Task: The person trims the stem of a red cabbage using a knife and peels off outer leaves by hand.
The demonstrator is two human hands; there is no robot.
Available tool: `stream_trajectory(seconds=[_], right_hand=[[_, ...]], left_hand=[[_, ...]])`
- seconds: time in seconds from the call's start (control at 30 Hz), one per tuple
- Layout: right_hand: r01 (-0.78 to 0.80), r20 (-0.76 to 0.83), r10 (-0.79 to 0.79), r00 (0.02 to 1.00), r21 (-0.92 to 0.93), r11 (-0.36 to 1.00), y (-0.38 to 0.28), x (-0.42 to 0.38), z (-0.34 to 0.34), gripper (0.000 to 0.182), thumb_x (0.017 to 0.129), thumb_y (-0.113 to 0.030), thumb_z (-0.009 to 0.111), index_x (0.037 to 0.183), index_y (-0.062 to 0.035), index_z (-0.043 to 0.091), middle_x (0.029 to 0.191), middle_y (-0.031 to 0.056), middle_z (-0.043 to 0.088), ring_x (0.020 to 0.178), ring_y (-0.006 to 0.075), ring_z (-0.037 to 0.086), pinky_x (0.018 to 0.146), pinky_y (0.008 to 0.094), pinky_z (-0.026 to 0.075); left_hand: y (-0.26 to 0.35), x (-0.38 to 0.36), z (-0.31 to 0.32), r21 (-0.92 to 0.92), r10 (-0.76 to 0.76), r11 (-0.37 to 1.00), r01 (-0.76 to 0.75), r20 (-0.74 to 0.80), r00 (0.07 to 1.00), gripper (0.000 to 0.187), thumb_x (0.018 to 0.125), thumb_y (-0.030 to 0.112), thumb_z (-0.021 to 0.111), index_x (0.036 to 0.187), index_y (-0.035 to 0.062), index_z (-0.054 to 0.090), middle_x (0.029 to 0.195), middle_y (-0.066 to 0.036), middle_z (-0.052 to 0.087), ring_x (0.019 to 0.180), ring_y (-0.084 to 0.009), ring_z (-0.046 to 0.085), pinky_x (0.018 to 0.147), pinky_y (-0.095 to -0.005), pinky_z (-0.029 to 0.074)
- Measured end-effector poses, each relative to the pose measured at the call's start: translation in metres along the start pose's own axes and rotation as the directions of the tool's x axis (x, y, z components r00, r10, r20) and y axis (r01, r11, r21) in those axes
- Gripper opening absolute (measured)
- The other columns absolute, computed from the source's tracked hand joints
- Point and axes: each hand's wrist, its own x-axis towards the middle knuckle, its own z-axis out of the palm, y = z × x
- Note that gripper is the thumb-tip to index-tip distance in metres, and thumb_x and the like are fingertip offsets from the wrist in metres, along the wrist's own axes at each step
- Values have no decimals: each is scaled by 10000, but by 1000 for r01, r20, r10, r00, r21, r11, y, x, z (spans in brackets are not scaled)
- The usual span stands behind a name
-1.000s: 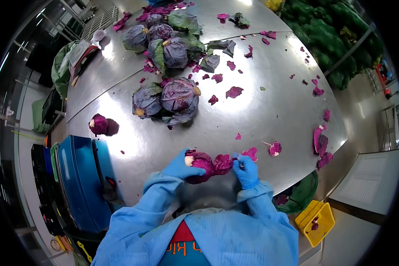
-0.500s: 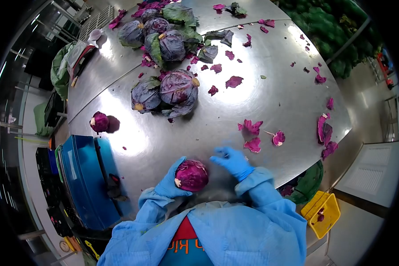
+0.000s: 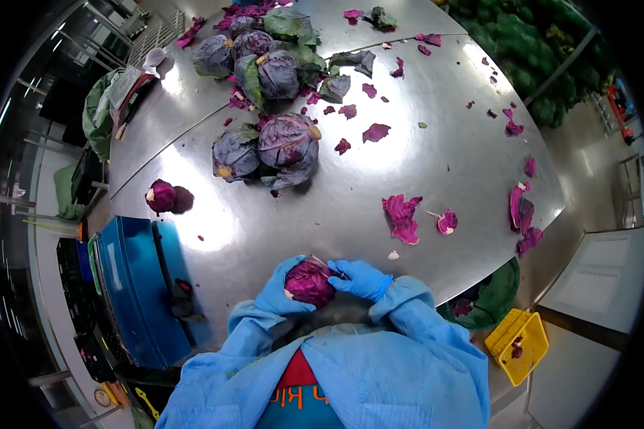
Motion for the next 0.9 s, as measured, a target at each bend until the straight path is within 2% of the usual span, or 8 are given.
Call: stream_trajectory(seconds=[0.07,0.23,0.3,0.4,0.57,0.63,0.7,0.9], right_hand=[[183,-58,-197,979,-193,964,3,-3,-1,422,897,-331,610,1234,-81,571,997,162,661,841,312,656,711,408,519],[-167,-248,26,968,-565,808,18,-6,-60,369,886,-282,615,1234,-164,594,871,116,689,726,300,671,628,376,540],[-597,-439,466,768,-229,769,-17,-6,-93,420,890,-283,621,1287,-165,553,881,122,689,745,294,678,630,369,542],[-413,-635,172,753,-253,875,-33,-6,-96,492,876,-344,662,1322,-198,516,918,141,677,701,209,685,646,365,553],[38,6,-38,999,88,995,-74,34,-27,657,749,-280,808,1314,-76,541,1151,156,600,1045,233,587,919,344,475],[-154,79,167,983,-153,976,-53,41,-8,520,794,-308,770,1228,-66,615,1065,148,635,989,244,615,886,356,484],[20,-84,-19,996,6,1000,-37,37,0,384,850,-356,699,1134,-100,670,922,158,634,841,273,628,754,362,491],[77,-218,-89,972,-64,995,-27,31,8,309,919,-363,604,995,-74,684,773,107,629,666,242,599,620,353,474]], left_hand=[[-4,1,2,33,-28,999,29,-13,1000,1079,454,370,941,1345,38,431,1287,-152,516,1198,-296,509,1048,-401,384],[-19,-6,-6,-348,-58,935,71,48,997,1064,503,320,930,1380,47,393,1328,-153,484,1207,-291,502,1059,-403,379],[-16,-8,-9,-270,-60,960,80,83,995,1068,525,306,927,1396,42,367,1358,-154,456,1239,-284,475,1071,-393,367],[12,9,-15,-18,-100,994,103,125,987,1078,512,314,933,1390,38,372,1352,-156,455,1257,-283,454,1084,-393,350],[9,21,-11,80,-161,986,147,208,965,1132,478,345,946,1382,4,357,1322,-167,459,1260,-290,438,1091,-402,339],[13,17,-11,-99,32,995,-23,89,995,1194,459,382,952,1386,-28,320,1307,-185,460,1261,-303,430,1090,-415,337],[-24,-1,-4,291,-111,946,145,-129,985,1221,460,367,959,1393,-44,286,1247,-167,516,1200,-291,495,1062,-397,379],[0,-27,32,-774,-664,492,399,-37,747,679,743,212,823,1306,31,490,1232,-109,589,1101,-216,586,987,-359,462]])
